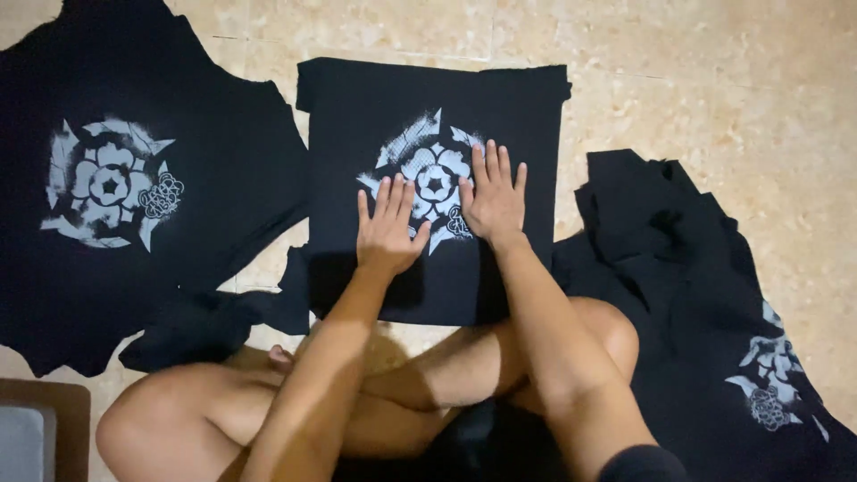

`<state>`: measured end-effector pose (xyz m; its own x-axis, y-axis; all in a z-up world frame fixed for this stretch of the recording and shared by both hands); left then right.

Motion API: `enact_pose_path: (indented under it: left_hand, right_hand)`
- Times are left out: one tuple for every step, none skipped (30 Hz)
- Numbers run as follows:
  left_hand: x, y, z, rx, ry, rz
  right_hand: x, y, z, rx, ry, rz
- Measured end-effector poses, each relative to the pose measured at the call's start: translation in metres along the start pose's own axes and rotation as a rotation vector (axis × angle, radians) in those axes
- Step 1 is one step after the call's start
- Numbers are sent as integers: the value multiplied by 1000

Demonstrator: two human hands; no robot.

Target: Sorting, smoothing, and stacking printed black t-shirt panels on the floor.

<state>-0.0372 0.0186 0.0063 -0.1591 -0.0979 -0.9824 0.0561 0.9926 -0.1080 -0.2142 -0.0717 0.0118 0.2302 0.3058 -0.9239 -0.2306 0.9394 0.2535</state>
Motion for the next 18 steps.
enact_pose_path:
  left_hand:
    - [-2, -2, 1, -4, 3, 9]
    - [-9, -4, 2, 13, 3, -100]
    - [-15, -3, 0, 25, 5, -205]
    - [-12, 3, -3, 17, 10, -192]
    - [-12, 1, -2, 25, -6, -219]
    - [-12, -1, -1, 32, -23, -246]
    - [-13, 0, -1, 30, -22, -237]
    - [-14, 0, -1, 31, -28, -232]
    - [-15, -2, -2, 32, -34, -232]
    - [-15, -3, -2, 30, -33, -229]
    - [-17, -2, -2, 36, -36, -226]
    - [-18, -2, -3, 43, -38, -224]
    - [-18, -1, -2, 37, -38, -224]
    - [-18, 0, -3, 43, -51, -238]
    - [-18, 0, -4, 52, -61, -254]
    - [-21, 1, -3, 48, -58, -257]
    - [-22, 5, -4, 30, -90, -219]
    - [-22, 9, -5, 13, -121, -179]
  right_hand:
    - [-2, -1, 1, 1, 1, 10]
    - [-4, -2, 2, -2, -19, -2]
    - [-6, -1, 1, -5, -36, -9]
    - [-5, 5, 2, -4, -33, 6]
    - [-8, 5, 4, 21, -26, -1]
    - [-11, 4, 6, 46, -19, -8]
    - [-12, 5, 7, 47, -20, 2]
    - [-13, 6, 8, 58, -18, 13]
    - [-16, 5, 9, 67, -13, 18]
    - [-16, 5, 9, 67, -12, 22]
    - [-17, 5, 9, 68, -18, 20]
    - [-17, 6, 10, 68, -24, 19]
    - [-17, 6, 10, 63, -21, 21]
    - [-17, 7, 11, 71, -18, 36]
    - [-18, 7, 9, 81, -12, 48]
    - [-18, 5, 12, 78, -6, 47]
    - [-18, 6, 12, 82, -5, 52]
    - [-18, 7, 11, 86, -4, 58]
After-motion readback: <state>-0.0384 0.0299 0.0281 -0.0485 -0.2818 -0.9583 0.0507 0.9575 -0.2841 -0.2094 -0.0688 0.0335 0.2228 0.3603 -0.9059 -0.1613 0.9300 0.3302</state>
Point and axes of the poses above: each hand's wrist, its own y-axis away from the middle knuckle, its own x-axis out of the palm, z = x × y, the point moved 5 cm from there along -y, towards the middle knuckle, and after that the axes turned 7 degrees about -y, right-handed, at the moved point
